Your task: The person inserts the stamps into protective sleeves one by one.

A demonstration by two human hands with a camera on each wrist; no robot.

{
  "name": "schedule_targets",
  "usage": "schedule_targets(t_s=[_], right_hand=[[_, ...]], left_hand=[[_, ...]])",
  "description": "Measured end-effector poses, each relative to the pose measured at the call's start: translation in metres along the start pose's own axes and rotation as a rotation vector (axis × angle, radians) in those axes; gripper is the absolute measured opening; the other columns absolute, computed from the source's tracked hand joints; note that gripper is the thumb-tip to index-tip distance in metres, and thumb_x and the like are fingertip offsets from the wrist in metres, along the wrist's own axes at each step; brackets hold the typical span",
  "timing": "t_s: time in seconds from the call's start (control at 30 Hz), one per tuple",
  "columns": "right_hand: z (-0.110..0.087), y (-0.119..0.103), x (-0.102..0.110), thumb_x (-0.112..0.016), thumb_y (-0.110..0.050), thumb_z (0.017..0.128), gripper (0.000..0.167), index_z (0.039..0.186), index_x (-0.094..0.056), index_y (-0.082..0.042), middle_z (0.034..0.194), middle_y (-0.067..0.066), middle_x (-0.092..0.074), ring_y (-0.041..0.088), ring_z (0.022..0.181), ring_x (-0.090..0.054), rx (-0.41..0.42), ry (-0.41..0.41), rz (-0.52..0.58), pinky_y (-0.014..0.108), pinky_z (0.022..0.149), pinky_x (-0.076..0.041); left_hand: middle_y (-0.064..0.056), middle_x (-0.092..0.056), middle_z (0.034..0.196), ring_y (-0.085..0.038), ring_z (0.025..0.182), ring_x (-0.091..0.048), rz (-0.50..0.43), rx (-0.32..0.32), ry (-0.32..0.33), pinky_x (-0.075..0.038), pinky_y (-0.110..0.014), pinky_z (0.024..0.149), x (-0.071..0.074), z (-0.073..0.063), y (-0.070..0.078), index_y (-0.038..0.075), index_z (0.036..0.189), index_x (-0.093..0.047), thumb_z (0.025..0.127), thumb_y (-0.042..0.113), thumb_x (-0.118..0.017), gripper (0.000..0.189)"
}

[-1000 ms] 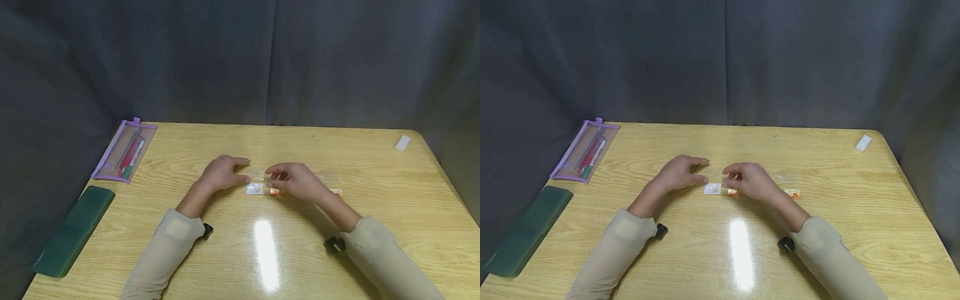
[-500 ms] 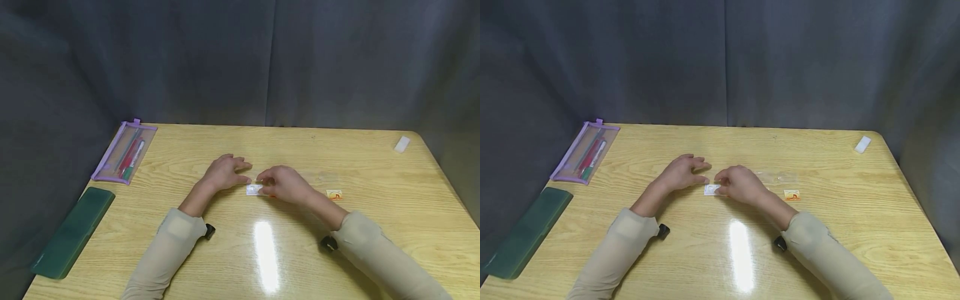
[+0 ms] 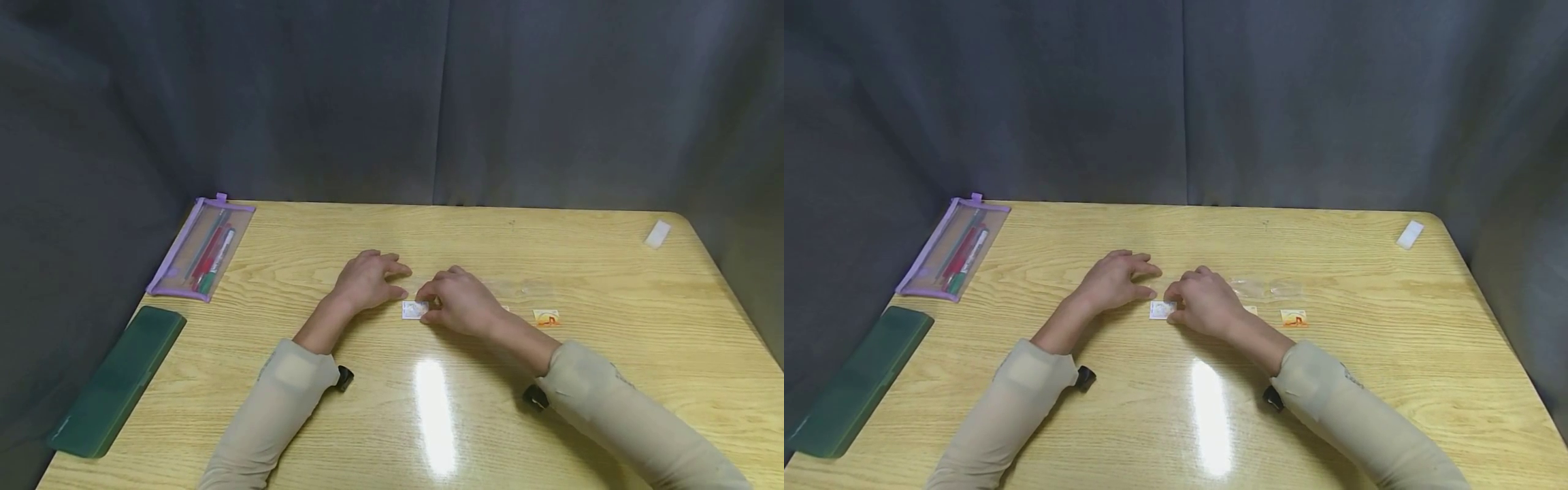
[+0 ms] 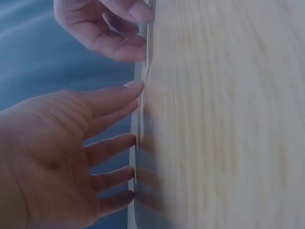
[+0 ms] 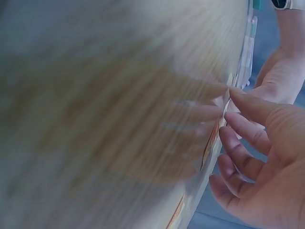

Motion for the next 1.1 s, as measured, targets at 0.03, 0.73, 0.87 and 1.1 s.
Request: schedule_targets(t_s=[0.03,0.73,0.87,1.1], right_hand=[[-0.0001,-0.0007,0.0003,-0.087,-0.029,0.080,0.029,0.106,-0.079,-0.018,0.098,-0.002,-0.075,0.018,0.094,-0.061,-0.002,0.001,-0.007,0.038,0.088,-0.050],[0.0057,-0.0059,-0.0009,-0.084,-0.021,0.084,0.018,0.099,-0.077,-0.015,0.085,-0.006,-0.073,0.014,0.084,-0.061,-0.070,-0.092,0.018,0.040,0.093,-0.050],[0.0046,-0.0084,-0.0016,-0.081,-0.019,0.087,0.009,0.093,-0.076,-0.016,0.082,-0.008,-0.070,0.011,0.078,-0.058,-0.056,-0.091,0.025,0.039,0.093,-0.050],[0.0013,-0.0011,0.0047,-0.078,-0.018,0.088,0.004,0.093,-0.077,-0.018,0.087,-0.006,-0.074,0.015,0.086,-0.063,-0.091,-0.051,0.101,0.038,0.087,-0.052]], left_hand=[[-0.002,-0.048,0.157,-0.034,0.151,-0.034,0.003,-0.001,0.004,-0.030,-0.056,0.123,0.0003,-0.0002,0.0004,0.030,0.132,-0.069,0.091,0.039,-0.076,0.043],[0.000,-0.059,0.148,-0.027,0.135,-0.055,0.018,-0.002,0.092,-0.050,-0.048,0.105,0.0036,0.0011,0.0041,0.024,0.094,-0.075,0.087,0.031,-0.081,0.012],[-0.001,-0.060,0.147,-0.027,0.136,-0.054,0.003,0.012,0.100,-0.052,-0.047,0.102,0.0049,0.0009,0.0033,0.024,0.087,-0.075,0.088,0.028,-0.080,0.007],[0.000,-0.072,0.120,-0.021,0.105,-0.065,-0.063,0.042,0.098,-0.055,-0.041,0.084,0.0065,-0.0014,0.0017,0.022,0.090,-0.074,0.091,0.026,-0.077,0.005]])
Point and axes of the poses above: each hand's wrist, its own z-axis towards the middle knuckle, its own x-axis out of the back of the hand, y = z × x, the point moved 6 cm from there along z, towards the middle knuckle
